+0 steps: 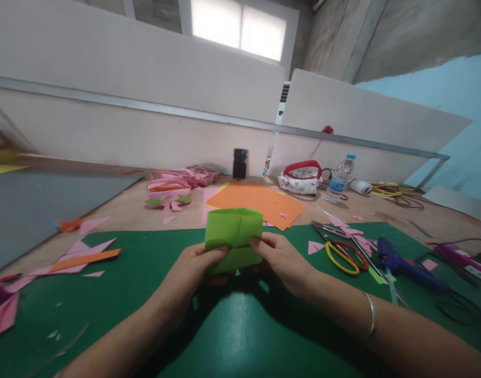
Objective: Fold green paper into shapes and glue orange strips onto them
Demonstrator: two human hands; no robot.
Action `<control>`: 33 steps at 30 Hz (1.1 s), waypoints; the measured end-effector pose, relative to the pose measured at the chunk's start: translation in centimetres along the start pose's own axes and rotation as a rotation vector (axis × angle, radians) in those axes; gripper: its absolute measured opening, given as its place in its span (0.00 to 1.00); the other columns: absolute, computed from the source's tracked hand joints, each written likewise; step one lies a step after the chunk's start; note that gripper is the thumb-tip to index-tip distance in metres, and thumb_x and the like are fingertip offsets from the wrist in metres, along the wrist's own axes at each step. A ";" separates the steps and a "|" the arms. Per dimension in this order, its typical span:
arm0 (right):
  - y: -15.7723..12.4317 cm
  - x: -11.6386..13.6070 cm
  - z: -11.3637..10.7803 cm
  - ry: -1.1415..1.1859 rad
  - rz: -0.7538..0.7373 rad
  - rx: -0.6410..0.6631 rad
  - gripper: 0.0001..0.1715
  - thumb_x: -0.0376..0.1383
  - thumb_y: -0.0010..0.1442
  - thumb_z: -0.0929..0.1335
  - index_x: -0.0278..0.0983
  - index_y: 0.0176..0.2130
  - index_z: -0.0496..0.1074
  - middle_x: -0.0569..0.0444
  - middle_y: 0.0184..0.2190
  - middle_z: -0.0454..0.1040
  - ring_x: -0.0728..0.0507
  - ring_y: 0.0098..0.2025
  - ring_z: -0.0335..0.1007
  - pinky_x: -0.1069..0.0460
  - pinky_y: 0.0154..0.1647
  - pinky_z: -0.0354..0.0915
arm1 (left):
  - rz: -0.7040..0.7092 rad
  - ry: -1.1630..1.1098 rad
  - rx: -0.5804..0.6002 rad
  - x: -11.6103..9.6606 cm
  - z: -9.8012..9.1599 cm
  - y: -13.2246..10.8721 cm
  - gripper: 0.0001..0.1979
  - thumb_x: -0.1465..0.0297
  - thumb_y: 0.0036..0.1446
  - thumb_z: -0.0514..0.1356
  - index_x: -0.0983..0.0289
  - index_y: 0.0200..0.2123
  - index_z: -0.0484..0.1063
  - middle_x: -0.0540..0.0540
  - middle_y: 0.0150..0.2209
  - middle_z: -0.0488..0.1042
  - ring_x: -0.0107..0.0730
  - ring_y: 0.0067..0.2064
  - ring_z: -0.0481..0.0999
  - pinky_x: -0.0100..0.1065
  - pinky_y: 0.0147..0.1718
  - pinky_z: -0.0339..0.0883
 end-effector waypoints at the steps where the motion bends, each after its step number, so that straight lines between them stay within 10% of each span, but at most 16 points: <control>1: 0.0 0.1 0.0 -0.002 -0.016 -0.003 0.20 0.49 0.57 0.68 0.33 0.34 0.72 0.54 0.29 0.70 0.49 0.30 0.65 0.55 0.28 0.63 | -0.003 0.008 -0.003 0.1 -0.1 0.1 0.12 0.63 0.50 0.62 0.65 0.35 0.76 0.55 0.31 0.80 0.38 0.32 0.79 0.33 0.29 0.73; 33: 0.0 0.6 -0.1 -0.028 -0.076 -0.023 0.16 0.44 0.52 0.71 0.33 0.31 0.71 0.57 0.26 0.70 0.49 0.29 0.65 0.53 0.32 0.62 | -0.046 -0.016 0.014 0.2 -0.5 0.5 0.09 0.66 0.47 0.64 0.65 0.32 0.76 0.55 0.24 0.77 0.30 0.24 0.75 0.26 0.22 0.68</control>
Point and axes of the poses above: each hand's wrist, its own y-axis towards the middle knuckle, its own z-axis out of the palm, x = y × z, the point moved 5 cm from there along y, towards the middle knuckle
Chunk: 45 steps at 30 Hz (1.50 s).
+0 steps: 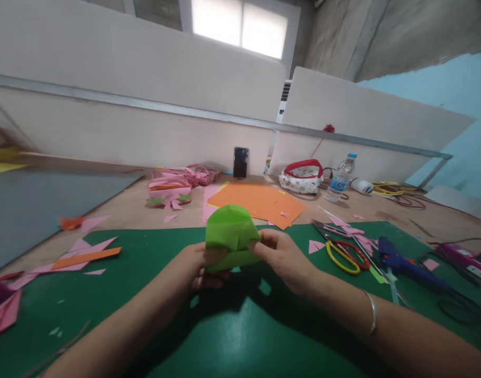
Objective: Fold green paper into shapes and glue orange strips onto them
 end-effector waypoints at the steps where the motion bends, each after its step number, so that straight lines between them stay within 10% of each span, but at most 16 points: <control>1: 0.0 0.0 0.0 -0.005 0.000 0.001 0.16 0.44 0.52 0.71 0.33 0.31 0.71 0.57 0.26 0.70 0.49 0.29 0.65 0.53 0.32 0.61 | 0.005 -0.005 0.008 -0.1 0.0 -0.1 0.09 0.66 0.47 0.64 0.65 0.32 0.76 0.55 0.24 0.77 0.29 0.24 0.75 0.26 0.22 0.68; 18: 0.4 0.4 -0.6 0.020 -0.068 -0.001 0.13 0.43 0.51 0.72 0.35 0.28 0.71 0.57 0.26 0.70 0.45 0.34 0.68 0.49 0.40 0.64 | 0.124 -0.008 0.112 -1.3 0.3 -0.9 0.17 0.60 0.49 0.66 0.62 0.40 0.74 0.57 0.42 0.79 0.40 0.45 0.77 0.36 0.44 0.72; 29: 0.4 0.6 -0.5 0.016 -0.145 0.046 0.18 0.46 0.54 0.72 0.35 0.37 0.75 0.51 0.36 0.76 0.43 0.39 0.71 0.47 0.44 0.65 | 0.411 0.165 -0.069 -2.6 0.8 -1.8 0.17 0.63 0.49 0.64 0.64 0.41 0.69 0.55 0.40 0.77 0.38 0.40 0.74 0.34 0.38 0.66; 45: 0.5 0.9 -1.2 -0.224 -0.303 0.035 0.18 0.41 0.49 0.74 0.40 0.41 0.77 0.44 0.47 0.75 0.32 0.50 0.70 0.40 0.50 0.66 | 0.432 -0.082 -0.146 -1.8 -0.3 -1.4 0.32 0.76 0.36 0.68 0.62 0.47 0.62 0.59 0.42 0.77 0.42 0.43 0.78 0.37 0.39 0.72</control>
Point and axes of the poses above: each hand's wrist, its own y-axis towards the middle knuckle, its own z-axis out of the palm, x = y × z, the point moved 5 cm from there along y, towards the middle knuckle
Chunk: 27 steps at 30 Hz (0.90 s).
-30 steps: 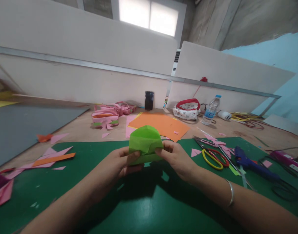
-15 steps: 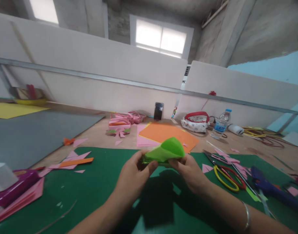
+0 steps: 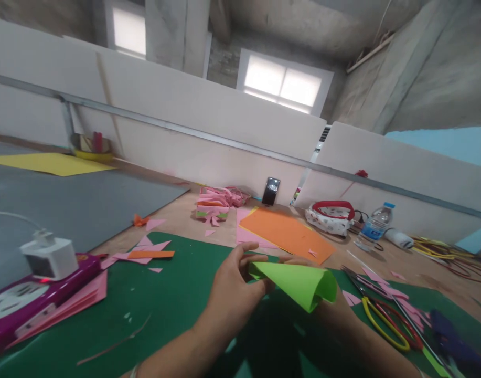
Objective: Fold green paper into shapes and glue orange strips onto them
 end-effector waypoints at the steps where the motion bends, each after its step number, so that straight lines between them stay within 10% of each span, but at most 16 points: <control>1: 0.0 0.1 0.0 -0.017 0.001 0.005 0.18 0.42 0.49 0.74 0.39 0.41 0.77 0.44 0.47 0.75 0.32 0.49 0.71 0.41 0.49 0.66 | -0.006 -0.022 0.010 0.0 0.1 0.0 0.32 0.77 0.35 0.68 0.62 0.47 0.62 0.59 0.43 0.77 0.42 0.43 0.77 0.37 0.39 0.72; 8: -0.1 0.4 -0.6 -0.113 0.070 -0.067 0.16 0.48 0.52 0.71 0.41 0.37 0.77 0.48 0.36 0.79 0.38 0.37 0.73 0.45 0.41 0.70 | -0.103 -0.157 0.073 -1.0 -0.4 -0.4 0.34 0.71 0.38 0.67 0.63 0.52 0.63 0.63 0.52 0.72 0.42 0.51 0.74 0.36 0.45 0.71; 17: -0.3 0.6 -0.9 -0.111 0.049 -0.047 0.12 0.45 0.53 0.70 0.41 0.35 0.78 0.51 0.32 0.78 0.39 0.36 0.72 0.46 0.38 0.69 | -0.251 0.048 0.001 -1.1 -1.8 -0.1 0.04 0.73 0.47 0.63 0.65 0.30 0.73 0.48 0.24 0.72 0.26 0.26 0.72 0.29 0.26 0.70; 27: -0.3 1.8 -0.4 -0.082 0.031 0.021 0.17 0.42 0.45 0.75 0.39 0.37 0.78 0.48 0.41 0.78 0.36 0.42 0.73 0.44 0.45 0.68 | -0.231 0.192 0.120 -0.9 -1.6 0.0 0.05 0.73 0.54 0.61 0.65 0.28 0.68 0.43 0.22 0.67 0.22 0.23 0.68 0.29 0.26 0.67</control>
Point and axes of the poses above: each hand's wrist, its own y-axis towards the middle knuckle, its own z-axis out of the palm, x = y × z, the point moved 5 cm from there along y, towards the middle knuckle
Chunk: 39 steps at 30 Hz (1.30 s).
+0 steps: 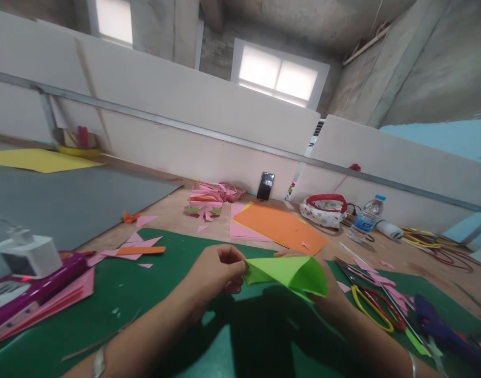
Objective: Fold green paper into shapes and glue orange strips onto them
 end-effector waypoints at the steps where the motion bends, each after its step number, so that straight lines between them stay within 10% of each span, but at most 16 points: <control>1: 0.0 0.0 0.0 0.009 0.008 0.004 0.17 0.41 0.45 0.75 0.39 0.38 0.78 0.48 0.41 0.78 0.36 0.42 0.73 0.44 0.44 0.69 | 0.017 0.022 -0.004 -0.1 0.1 0.0 0.04 0.73 0.53 0.61 0.65 0.27 0.68 0.44 0.21 0.67 0.23 0.22 0.69 0.30 0.26 0.67; 9: -0.3 -0.9 0.4 0.046 0.054 0.043 0.17 0.38 0.49 0.73 0.39 0.42 0.77 0.47 0.45 0.77 0.37 0.46 0.72 0.46 0.46 0.67 | 0.246 0.324 -0.150 -1.9 -0.4 -0.5 0.06 0.76 0.42 0.59 0.62 0.17 0.68 0.47 0.18 0.67 0.27 0.23 0.64 0.28 0.22 0.55; 14: 0.0 -0.5 0.3 0.004 0.090 -0.009 0.13 0.41 0.52 0.72 0.36 0.36 0.77 0.51 0.35 0.79 0.41 0.37 0.73 0.48 0.39 0.68 | 0.206 0.240 0.057 -1.5 0.1 0.0 0.12 0.61 0.51 0.58 0.63 0.32 0.74 0.52 0.28 0.75 0.36 0.31 0.75 0.33 0.25 0.70; 19: 0.4 -0.6 0.2 0.085 0.084 -0.051 0.13 0.41 0.53 0.73 0.36 0.37 0.77 0.52 0.37 0.79 0.42 0.41 0.72 0.49 0.44 0.66 | 0.225 0.176 0.193 -1.7 1.0 -0.3 0.22 0.64 0.46 0.66 0.60 0.46 0.74 0.55 0.45 0.79 0.44 0.49 0.75 0.40 0.49 0.67; 39: 0.1 -2.0 0.7 0.217 0.096 0.017 0.19 0.48 0.55 0.71 0.34 0.36 0.79 0.55 0.25 0.72 0.48 0.29 0.65 0.53 0.31 0.62 | 0.207 0.144 0.236 -0.1 1.8 0.5 0.13 0.59 0.55 0.57 0.63 0.34 0.72 0.52 0.32 0.72 0.33 0.35 0.70 0.34 0.37 0.66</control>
Point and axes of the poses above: each hand's wrist, its own y-axis towards the middle knuckle, its own z-axis out of the palm, x = y × z, the point moved 5 cm from there along y, towards the middle knuckle
